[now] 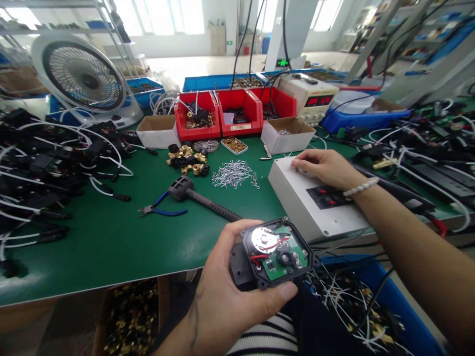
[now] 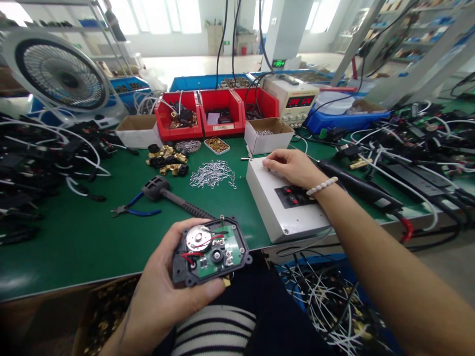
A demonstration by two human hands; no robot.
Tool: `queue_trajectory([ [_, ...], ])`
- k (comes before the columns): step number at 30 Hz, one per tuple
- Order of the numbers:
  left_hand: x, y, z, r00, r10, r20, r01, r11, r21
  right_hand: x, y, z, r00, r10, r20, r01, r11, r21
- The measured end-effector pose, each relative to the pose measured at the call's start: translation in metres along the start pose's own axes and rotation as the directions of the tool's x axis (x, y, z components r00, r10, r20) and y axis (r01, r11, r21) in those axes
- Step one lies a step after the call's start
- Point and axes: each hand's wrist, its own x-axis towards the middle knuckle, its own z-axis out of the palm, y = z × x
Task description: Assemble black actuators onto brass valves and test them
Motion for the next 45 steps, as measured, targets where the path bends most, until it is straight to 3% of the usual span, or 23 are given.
queue_trajectory([
  [23,-0.002,-0.001,0.001,1.0,-0.019,0.008,0.019,1.0,-0.007,0.0,0.002,0.0,1.0,0.019,-0.01,-0.019,1.0,-0.01],
  [27,0.006,-0.008,-0.006,0.999,-0.017,0.051,0.023,0.992,-0.126,0.0,0.001,0.0,1.0,0.024,-0.007,-0.024,1.0,-0.011],
  [32,0.017,-0.018,-0.012,0.977,-0.156,0.142,0.195,0.925,-0.325,0.0,0.002,0.0,1.0,0.018,-0.004,-0.018,1.0,-0.004],
  [45,0.018,-0.017,-0.01,0.979,-0.12,0.166,0.175,0.91,-0.375,0.002,0.005,0.001,1.0,0.01,0.004,-0.01,0.999,0.033],
])
